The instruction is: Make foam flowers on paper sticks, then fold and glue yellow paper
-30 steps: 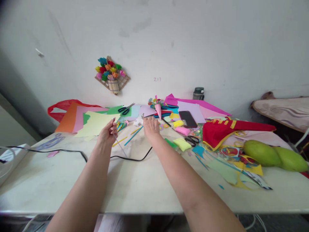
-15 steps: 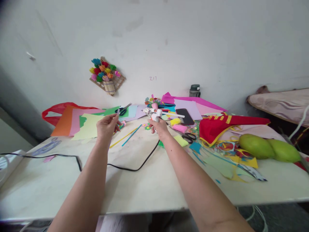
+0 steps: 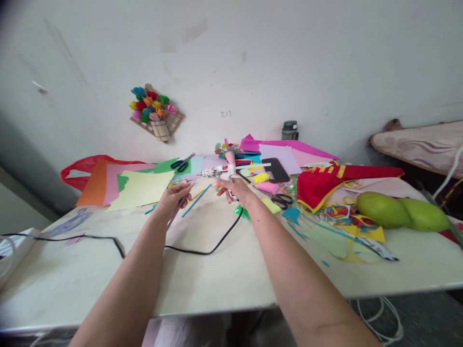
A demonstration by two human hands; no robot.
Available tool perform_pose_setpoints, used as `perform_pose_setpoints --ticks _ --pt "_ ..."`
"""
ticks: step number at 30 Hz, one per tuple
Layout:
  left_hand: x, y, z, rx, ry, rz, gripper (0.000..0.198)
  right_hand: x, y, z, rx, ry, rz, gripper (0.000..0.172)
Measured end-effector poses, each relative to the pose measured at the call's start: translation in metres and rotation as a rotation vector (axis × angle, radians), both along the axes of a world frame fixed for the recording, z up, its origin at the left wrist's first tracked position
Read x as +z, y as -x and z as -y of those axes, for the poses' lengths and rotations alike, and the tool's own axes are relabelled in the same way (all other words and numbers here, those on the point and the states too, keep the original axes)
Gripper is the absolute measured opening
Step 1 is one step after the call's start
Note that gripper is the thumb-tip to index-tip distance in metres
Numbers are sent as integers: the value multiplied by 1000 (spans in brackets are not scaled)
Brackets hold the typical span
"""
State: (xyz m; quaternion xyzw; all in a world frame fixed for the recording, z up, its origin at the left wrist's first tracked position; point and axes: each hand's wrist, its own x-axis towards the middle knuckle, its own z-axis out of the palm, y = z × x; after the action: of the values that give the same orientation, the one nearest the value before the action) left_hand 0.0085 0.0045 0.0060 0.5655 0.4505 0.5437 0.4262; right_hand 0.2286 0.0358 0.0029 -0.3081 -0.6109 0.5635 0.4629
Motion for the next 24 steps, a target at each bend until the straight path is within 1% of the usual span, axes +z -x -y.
perform_pose_setpoints --ticks 6,11,24 --pt "1 -7 3 -1 55 34 35 2 -4 0 -4 6 95 37" --pt "1 -9 4 -3 70 35 36 2 -5 -2 -5 14 147 37" --pt "0 -10 3 -7 55 26 38 3 -5 2 -21 -3 160 36"
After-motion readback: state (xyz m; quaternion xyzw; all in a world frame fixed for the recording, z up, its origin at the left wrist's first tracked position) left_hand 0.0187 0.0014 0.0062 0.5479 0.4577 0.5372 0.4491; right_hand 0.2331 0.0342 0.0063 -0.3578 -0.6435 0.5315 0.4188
